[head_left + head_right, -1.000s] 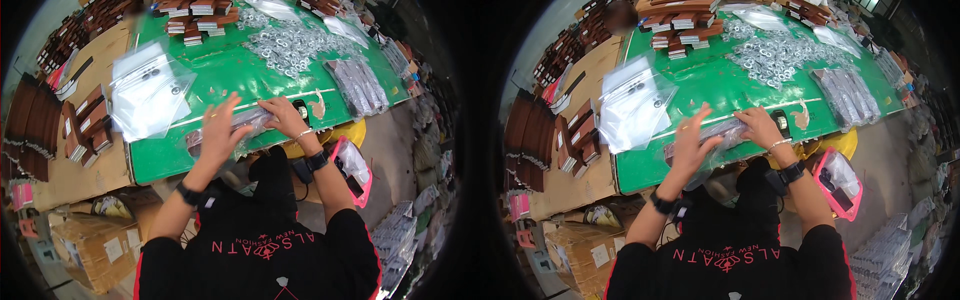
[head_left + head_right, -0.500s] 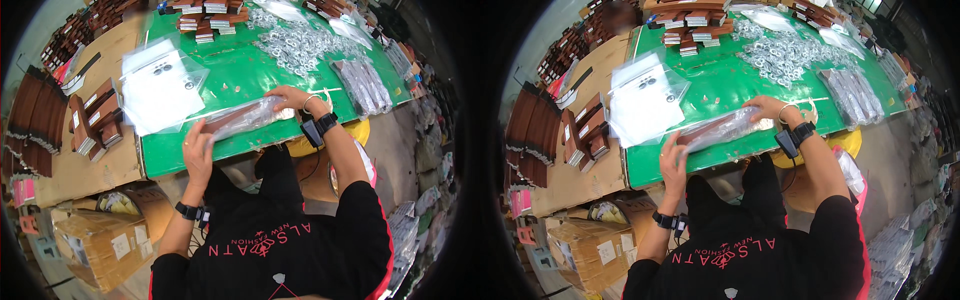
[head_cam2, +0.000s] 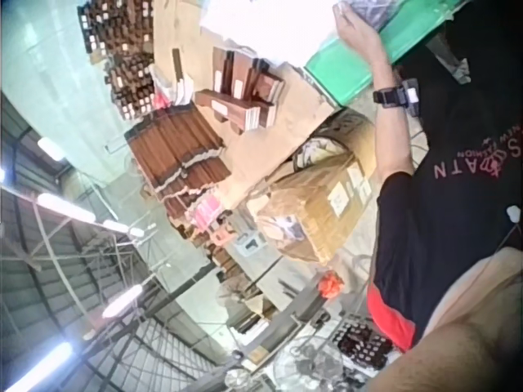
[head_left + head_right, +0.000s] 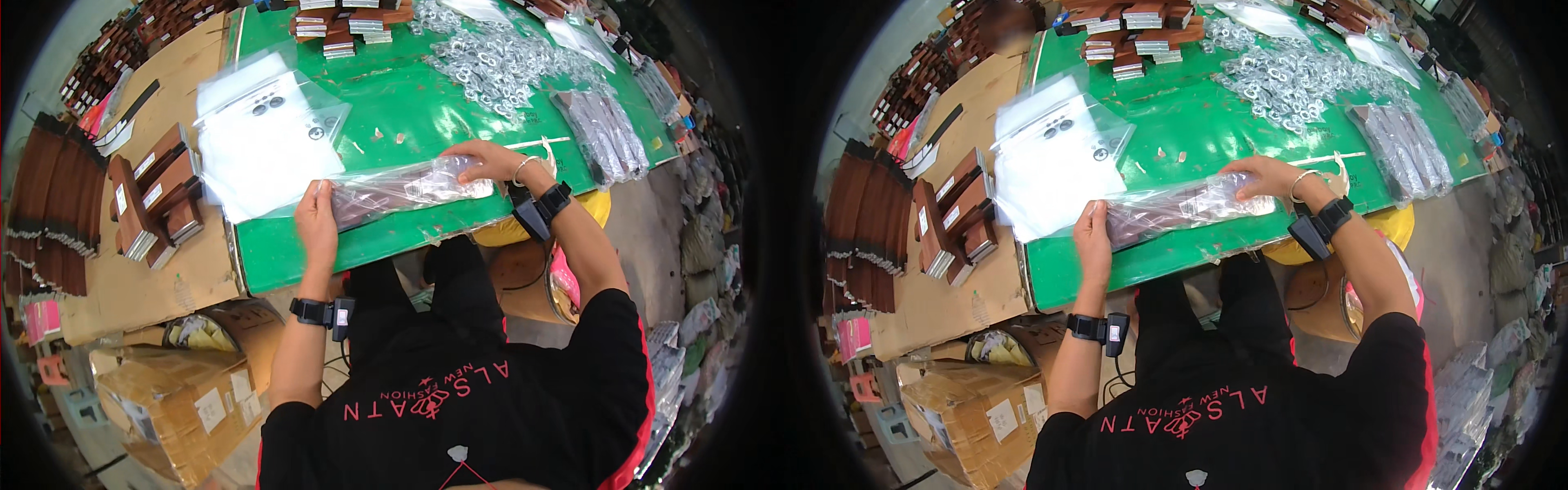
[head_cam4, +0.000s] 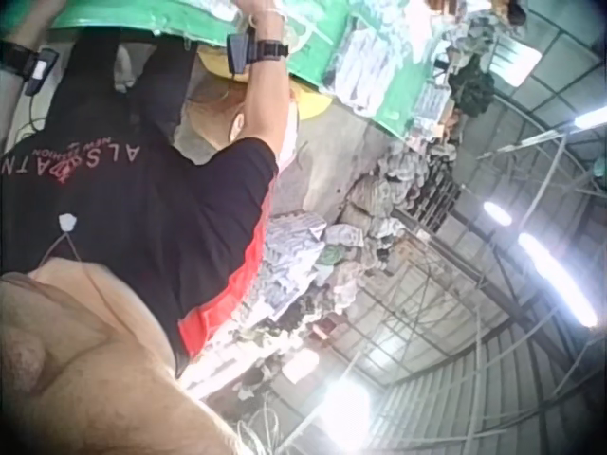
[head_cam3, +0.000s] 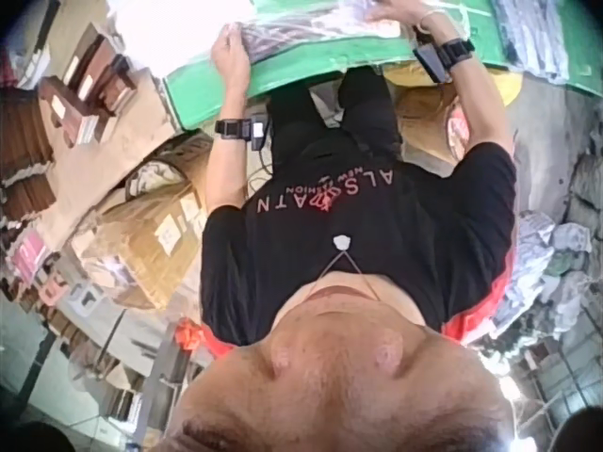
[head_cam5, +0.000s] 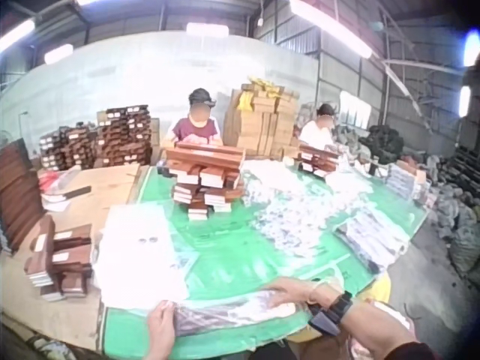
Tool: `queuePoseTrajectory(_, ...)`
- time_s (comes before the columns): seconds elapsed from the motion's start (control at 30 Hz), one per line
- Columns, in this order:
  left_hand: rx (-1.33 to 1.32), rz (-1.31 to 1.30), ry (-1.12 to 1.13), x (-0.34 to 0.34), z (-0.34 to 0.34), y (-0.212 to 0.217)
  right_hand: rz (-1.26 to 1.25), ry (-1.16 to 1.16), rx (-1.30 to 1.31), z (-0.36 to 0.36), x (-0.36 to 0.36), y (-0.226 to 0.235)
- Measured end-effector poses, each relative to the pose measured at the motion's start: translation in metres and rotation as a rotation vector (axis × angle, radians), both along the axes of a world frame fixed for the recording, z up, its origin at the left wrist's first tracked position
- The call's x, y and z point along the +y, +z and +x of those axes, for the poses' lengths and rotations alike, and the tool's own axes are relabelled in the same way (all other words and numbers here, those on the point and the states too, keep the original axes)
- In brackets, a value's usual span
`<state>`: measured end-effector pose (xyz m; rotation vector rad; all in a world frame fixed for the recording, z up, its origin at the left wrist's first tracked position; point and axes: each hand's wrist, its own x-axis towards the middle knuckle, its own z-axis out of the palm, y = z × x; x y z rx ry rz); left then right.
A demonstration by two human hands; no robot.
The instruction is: Packaging wooden furniture components into plastic bags and sealing them.
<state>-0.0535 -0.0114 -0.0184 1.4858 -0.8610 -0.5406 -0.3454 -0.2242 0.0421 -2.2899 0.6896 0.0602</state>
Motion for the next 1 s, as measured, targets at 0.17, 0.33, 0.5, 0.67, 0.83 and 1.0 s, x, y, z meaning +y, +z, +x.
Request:
queuePoseTrajectory(0.17,-0.114,0.016,0.209,-0.011,-0.017,-0.009,0.226,-0.057,0.071,0.021,0.008,0.006)
queuePoseTrajectory(0.33,-0.126,0.010,0.173,-0.012,-0.016,-0.003,0.237,-0.074,-0.069,0.045,0.001,-0.017)
queuePoseTrajectory(0.5,-0.116,0.000,0.175,-0.015,-0.013,-0.008,0.482,-0.210,-0.361,0.056,0.002,-0.049)
queuePoseTrajectory(0.67,-0.117,0.027,0.182,-0.017,-0.012,-0.012,0.334,-0.240,-0.261,0.058,0.000,-0.051)
queuePoseTrajectory(0.83,-0.134,-0.028,0.184,-0.014,-0.012,-0.008,0.359,-0.208,-0.258,0.061,-0.003,-0.048)
queuePoseTrajectory(1.0,-0.166,-0.178,0.155,-0.006,-0.018,0.009,0.395,-0.023,-0.168,0.051,0.002,-0.008)
